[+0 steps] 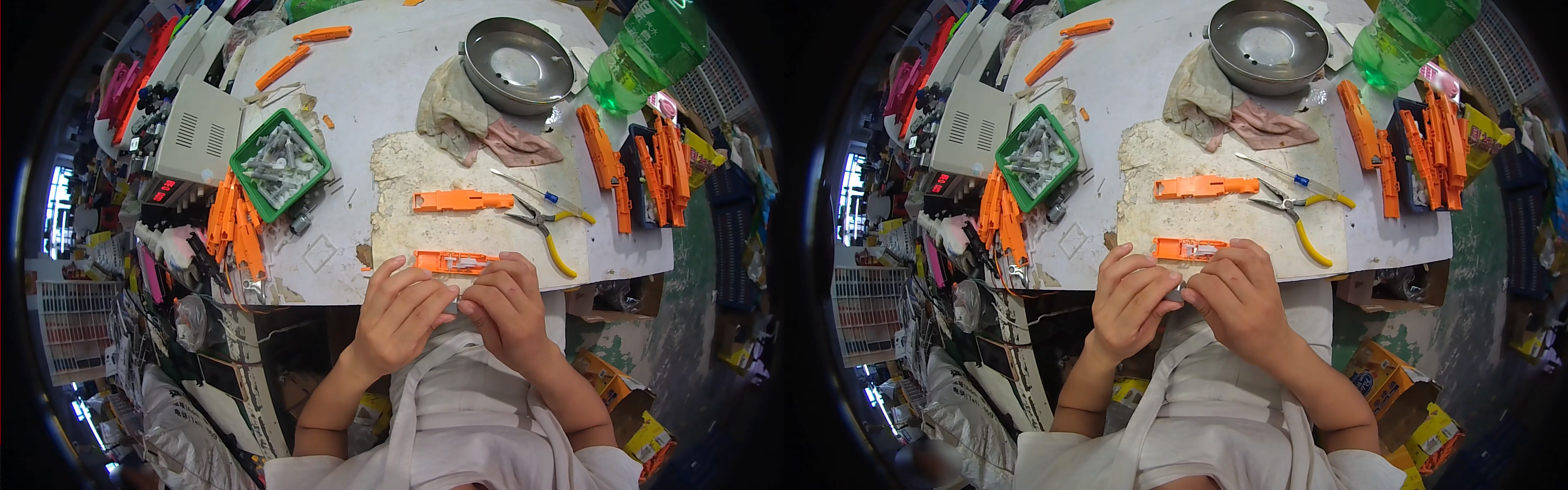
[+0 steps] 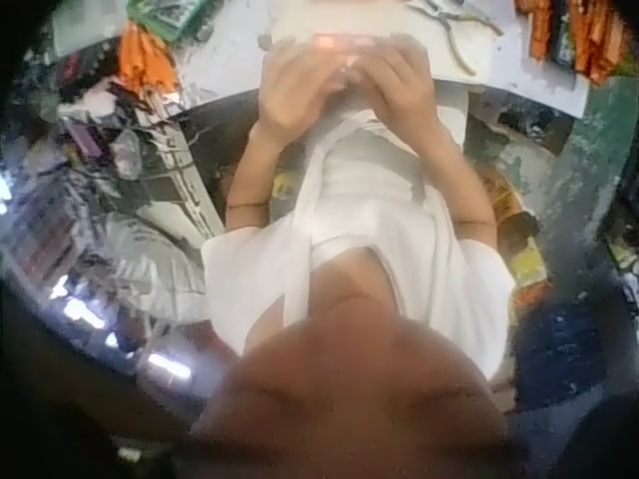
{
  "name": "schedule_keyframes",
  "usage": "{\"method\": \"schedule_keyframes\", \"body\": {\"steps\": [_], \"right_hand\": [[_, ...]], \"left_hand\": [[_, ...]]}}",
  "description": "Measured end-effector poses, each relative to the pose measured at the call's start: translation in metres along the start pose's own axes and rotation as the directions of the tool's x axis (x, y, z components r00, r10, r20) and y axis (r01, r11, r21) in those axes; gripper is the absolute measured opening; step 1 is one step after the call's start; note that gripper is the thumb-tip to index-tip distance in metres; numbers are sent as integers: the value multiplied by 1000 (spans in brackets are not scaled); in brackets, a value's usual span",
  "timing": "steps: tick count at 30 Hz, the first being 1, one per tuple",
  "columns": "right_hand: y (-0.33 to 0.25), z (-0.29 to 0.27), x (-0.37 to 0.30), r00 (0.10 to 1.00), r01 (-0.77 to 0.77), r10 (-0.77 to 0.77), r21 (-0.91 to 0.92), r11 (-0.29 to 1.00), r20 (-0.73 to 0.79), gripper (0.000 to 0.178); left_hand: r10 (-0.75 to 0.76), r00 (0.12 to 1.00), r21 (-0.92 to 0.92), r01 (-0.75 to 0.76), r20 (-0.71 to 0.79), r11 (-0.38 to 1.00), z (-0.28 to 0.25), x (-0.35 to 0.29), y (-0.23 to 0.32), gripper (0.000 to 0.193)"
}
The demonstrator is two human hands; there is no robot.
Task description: The person assembles a plastic toy gun by combining plastic toy parts, springs, and screws into a toy gun housing at a workbench. The assembly is performed using pliers and a screwdriver.
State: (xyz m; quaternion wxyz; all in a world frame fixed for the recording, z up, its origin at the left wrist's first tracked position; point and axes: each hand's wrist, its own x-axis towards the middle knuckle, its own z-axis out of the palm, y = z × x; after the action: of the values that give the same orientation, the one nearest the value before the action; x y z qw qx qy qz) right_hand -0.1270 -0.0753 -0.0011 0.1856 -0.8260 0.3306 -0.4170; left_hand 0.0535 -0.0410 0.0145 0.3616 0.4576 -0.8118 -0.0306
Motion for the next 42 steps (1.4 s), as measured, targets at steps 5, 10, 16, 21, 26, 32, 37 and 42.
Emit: {"method": "schedule_keyframes", "body": {"steps": [5, 10, 16, 21, 26, 32, 37, 42], "right_hand": [[-1, -1, -2, 978, -195, 181, 159, 968, 99, 12], [-2, -1, -3, 985, -162, 154, 122, 979, 73, 12], [1, -1, -7, 998, -70, 70, 49, 996, 0, 17], [3, -1, -10, 999, -28, 29, -30, 999, 28, 20], [8, -3, -11, 996, -80, 83, -79, 994, 42, 25], [18, -4, -5, 963, -249, 264, -186, 950, 61, 35], [22, 0, 1, 959, -207, 243, -224, 952, 143, 39], [22, 2, 3, 962, -177, 215, -210, 961, 172, 36]], "left_hand": [[-7, 999, -21, 6, -41, 1000, 3, -2, 1, 41], [-37, 998, -75, 34, -45, 997, 2, -1, 1, 47], [-99, 995, -119, 98, -3, 988, 3, -1, 3, 47], [-112, 989, -118, 123, 92, 985, 2, -1, -1, 40], [-116, 989, 16, 115, 91, 993, -5, -5, -12, 30], [-313, 949, 92, 315, -30, 945, -3, -9, -57, 25], [-342, 940, 180, 337, 2, 924, 3, -1, -44, 26], [-83, 995, 258, 67, 49, 964, 14, 2, -23, 23]]}}
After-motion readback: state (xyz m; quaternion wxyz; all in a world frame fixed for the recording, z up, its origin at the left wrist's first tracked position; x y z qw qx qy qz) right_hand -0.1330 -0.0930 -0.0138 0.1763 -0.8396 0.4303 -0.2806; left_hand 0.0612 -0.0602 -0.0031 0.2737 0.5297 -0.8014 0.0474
